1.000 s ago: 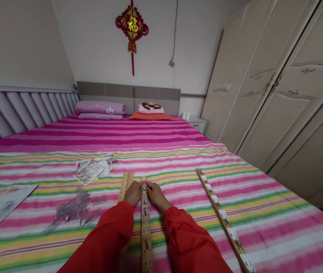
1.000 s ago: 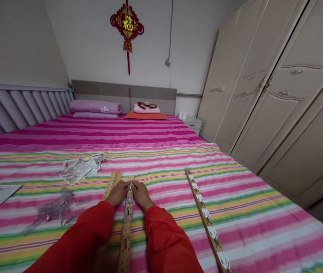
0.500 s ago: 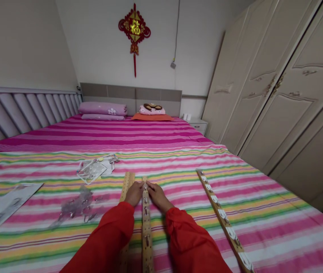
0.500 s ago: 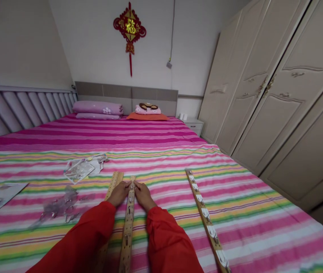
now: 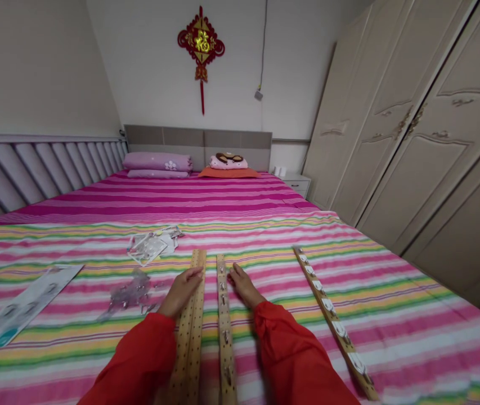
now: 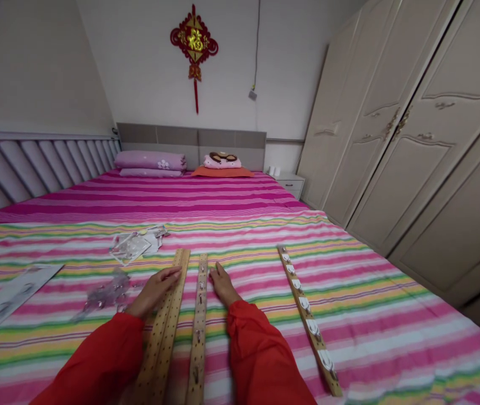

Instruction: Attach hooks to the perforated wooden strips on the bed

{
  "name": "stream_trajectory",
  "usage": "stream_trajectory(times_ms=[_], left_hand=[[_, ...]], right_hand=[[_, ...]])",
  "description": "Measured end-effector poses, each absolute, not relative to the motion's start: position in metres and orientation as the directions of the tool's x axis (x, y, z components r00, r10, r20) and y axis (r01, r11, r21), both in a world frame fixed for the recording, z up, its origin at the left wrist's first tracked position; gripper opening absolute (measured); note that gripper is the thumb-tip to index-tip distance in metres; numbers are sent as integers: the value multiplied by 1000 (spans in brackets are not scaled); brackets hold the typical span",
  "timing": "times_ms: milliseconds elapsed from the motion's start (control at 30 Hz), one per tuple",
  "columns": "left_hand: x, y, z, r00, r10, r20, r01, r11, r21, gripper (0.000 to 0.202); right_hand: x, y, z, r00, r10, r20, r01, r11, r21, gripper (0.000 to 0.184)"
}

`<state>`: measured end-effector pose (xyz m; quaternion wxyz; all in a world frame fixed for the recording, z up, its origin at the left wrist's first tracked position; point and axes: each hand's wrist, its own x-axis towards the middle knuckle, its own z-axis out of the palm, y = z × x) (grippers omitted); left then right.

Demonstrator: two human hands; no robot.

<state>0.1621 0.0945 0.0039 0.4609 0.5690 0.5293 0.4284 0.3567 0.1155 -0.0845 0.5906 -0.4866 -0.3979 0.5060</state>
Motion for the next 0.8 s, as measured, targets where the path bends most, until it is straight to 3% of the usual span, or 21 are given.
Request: stream_trajectory(times_ms=[233, 400, 567, 800], left_hand=[[139, -3, 2, 43, 988, -147, 78, 144, 987, 58], [124, -46, -14, 1, 992, -126, 48, 126, 991, 52], [90, -50, -25, -104, 991, -84, 95, 94, 991, 49], [53, -5, -36, -390, 920, 43, 198, 38, 979, 37]], right_hand=[[358, 48, -65, 167, 969, -181, -401, -101, -910, 41], [358, -7, -68, 243, 934, -264, -488, -118, -865, 48], [357, -48, -75, 276, 931, -240, -537, -58, -842, 52], [353, -64, -72, 293, 931, -217, -541, -26, -841, 48]])
